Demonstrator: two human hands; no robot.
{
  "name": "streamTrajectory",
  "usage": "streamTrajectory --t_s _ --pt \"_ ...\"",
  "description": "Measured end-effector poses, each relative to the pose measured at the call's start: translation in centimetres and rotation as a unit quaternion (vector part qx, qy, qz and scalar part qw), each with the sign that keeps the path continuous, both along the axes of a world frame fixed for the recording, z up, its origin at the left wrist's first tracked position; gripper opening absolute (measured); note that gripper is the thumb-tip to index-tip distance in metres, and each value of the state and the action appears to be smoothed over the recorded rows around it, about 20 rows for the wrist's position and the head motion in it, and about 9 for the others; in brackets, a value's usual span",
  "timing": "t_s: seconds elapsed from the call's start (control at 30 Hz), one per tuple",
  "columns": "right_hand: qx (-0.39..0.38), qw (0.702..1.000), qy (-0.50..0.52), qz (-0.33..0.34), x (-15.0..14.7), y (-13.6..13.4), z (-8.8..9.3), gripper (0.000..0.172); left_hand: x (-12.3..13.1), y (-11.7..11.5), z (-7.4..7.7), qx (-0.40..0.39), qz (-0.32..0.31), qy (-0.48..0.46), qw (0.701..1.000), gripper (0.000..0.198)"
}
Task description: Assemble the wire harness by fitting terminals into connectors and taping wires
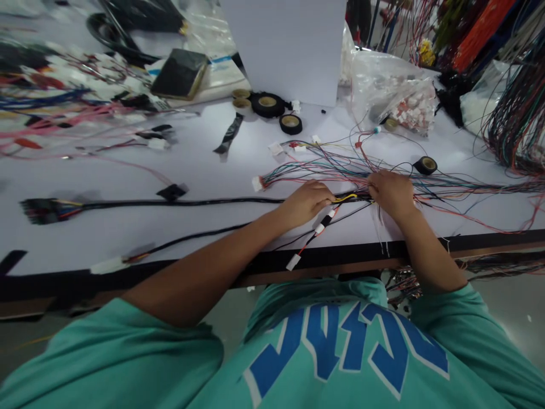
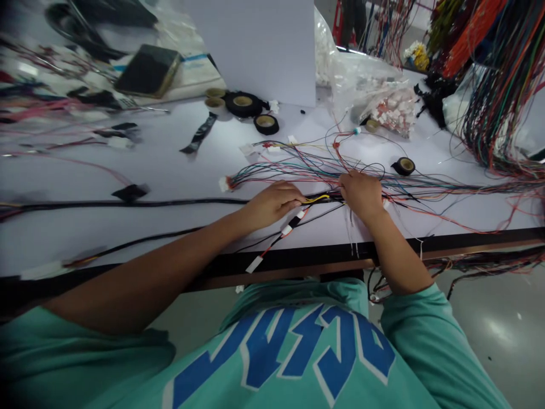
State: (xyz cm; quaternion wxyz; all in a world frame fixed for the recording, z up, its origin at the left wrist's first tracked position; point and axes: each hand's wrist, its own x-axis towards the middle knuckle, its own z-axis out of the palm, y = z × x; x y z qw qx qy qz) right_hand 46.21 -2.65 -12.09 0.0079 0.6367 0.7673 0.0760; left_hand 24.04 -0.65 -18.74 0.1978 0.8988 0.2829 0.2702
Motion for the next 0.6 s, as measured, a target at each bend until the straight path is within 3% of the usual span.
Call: streamTrajectory --t_s 0.07,0.23,0.3,0.4,0.5,0.6 --pt "0.004 1.0 0.024 0.015 -0.6 -0.4 -0.1 0.026 0.0 0.1 -0.1 0.002 -0.001 -0.003 1.0 0.022" --pt "0.06 0.968 0.149 0.193 -1.7 -1.0 -1.9 0.032 0.0 0.1 -0.2 0.017 -0.007 -0.011 1.0 0.022" --pt "0.057 0.928 0.239 0.28 -1.9 -1.0 -2.4 0.032 0.0 0.1 -0.2 0.018 -0.008 -0.011 1.0 0.022" --pt "-0.005 0.835 0.418 0.357 -1.7 -1.0 -2.2 0.024 0.0 0.1 -0.2 0.016 -0.007 -0.007 1.0 0.022" --pt "-0.068 0.766 0.576 0.278 -0.1 -0.8 -1.1 0.018 0.0 0.1 -0.2 0.01 -0.003 -0.001 1.0 0.022" --pt "-0.042 0.774 0.619 0.128 2.6 -0.1 0.1 0.014 0.0 0.1 -0.1 0.004 0.0 0.0 1.0 0.022"
